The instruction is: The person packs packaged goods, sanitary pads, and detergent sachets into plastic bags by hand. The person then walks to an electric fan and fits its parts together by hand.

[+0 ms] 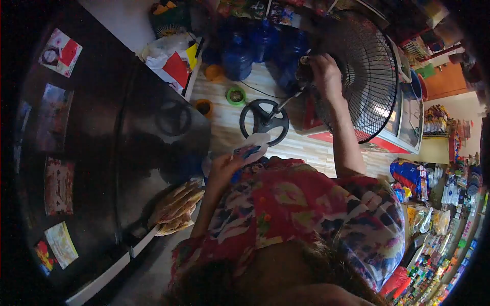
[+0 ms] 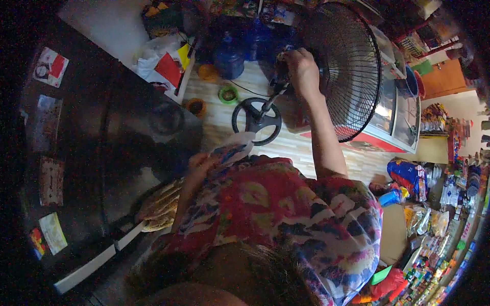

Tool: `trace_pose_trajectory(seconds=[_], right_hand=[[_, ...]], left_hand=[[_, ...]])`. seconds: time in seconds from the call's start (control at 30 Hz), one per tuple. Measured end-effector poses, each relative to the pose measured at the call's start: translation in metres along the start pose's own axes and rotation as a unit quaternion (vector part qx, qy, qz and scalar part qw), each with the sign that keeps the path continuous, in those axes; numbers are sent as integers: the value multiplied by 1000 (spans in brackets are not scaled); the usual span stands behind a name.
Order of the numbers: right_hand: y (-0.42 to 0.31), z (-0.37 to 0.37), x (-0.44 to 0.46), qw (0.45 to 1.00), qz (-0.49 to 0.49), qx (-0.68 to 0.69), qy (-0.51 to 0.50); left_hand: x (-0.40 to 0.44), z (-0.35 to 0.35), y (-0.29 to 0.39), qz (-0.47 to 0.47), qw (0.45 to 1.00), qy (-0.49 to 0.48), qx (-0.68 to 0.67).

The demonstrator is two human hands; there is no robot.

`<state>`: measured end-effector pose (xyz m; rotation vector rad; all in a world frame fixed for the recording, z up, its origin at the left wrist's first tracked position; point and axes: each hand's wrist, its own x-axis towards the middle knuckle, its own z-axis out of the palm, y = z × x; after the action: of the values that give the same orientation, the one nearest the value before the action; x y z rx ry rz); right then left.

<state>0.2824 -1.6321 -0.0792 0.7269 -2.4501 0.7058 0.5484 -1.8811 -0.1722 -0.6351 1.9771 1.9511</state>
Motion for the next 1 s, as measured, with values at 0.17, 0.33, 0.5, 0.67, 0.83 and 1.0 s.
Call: trace_pose_trajectory(seconds=[0.17,0.33,0.5,0.67,0.83,1.0], right_hand=[[7,9,46,971,73,-115,-196],[27,18,59,957,30,-162,-239],[22,17,65,944,-1,-197,-265],[23,14,64,941,-82,-223,-242],[29,-4,74,960,-10,-146,-238],[22,-29,69,956,34,-69,-284]], left_hand=[[8,-4,-1,16,999,31,-18],[21,-5,-7,-11,999,35,17],[34,-7,-22,34,999,-11,5],[39,-7,-36,32,997,-57,-42],[43,-7,-36,88,993,-70,20],[39,-4,-35,104,991,-80,3]])
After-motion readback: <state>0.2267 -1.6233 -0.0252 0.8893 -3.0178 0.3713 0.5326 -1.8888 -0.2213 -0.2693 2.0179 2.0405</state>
